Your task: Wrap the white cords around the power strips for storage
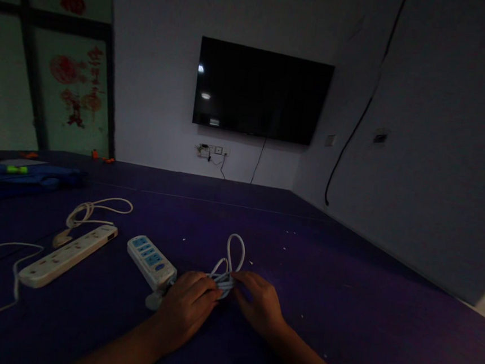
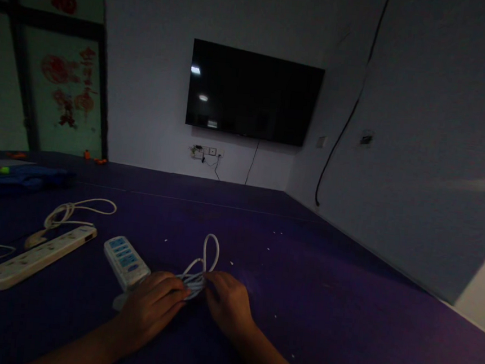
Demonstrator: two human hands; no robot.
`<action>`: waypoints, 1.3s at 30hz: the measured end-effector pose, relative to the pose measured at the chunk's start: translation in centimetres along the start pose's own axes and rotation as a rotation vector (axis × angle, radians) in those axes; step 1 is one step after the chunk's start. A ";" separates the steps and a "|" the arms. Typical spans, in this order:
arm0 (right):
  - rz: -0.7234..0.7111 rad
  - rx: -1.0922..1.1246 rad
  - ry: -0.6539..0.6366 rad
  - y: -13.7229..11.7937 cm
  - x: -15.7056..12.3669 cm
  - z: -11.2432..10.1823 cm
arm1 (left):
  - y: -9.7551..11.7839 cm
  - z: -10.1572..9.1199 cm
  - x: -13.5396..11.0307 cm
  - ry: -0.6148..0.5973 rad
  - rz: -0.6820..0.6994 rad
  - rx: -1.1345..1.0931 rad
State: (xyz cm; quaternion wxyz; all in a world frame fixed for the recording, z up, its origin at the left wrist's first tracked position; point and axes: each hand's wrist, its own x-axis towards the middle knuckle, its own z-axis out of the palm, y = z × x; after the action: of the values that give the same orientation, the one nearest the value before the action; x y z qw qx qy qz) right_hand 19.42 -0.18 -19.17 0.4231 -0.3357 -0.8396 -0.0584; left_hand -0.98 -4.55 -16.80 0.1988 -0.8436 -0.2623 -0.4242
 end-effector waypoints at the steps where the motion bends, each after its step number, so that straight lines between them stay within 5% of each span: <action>1: 0.005 -0.013 -0.004 0.0 0.0 0.0 | 0.0 0.0 0.0 -0.002 -0.001 0.005; 19: 0.032 -0.329 -0.027 0.3 0.5 -0.4 | -1.1 0.9 -0.3 -0.042 -0.051 -0.034; 39: 0.026 -0.157 -0.065 0.0 0.3 -0.4 | -0.5 1.3 -0.5 -0.089 -0.064 -0.021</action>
State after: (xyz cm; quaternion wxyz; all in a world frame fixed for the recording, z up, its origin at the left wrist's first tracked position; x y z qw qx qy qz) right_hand 19.61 -0.16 -18.73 0.3689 -0.3802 -0.8413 -0.1076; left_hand -0.70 -3.56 -17.90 0.1644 -0.8549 -0.2930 -0.3953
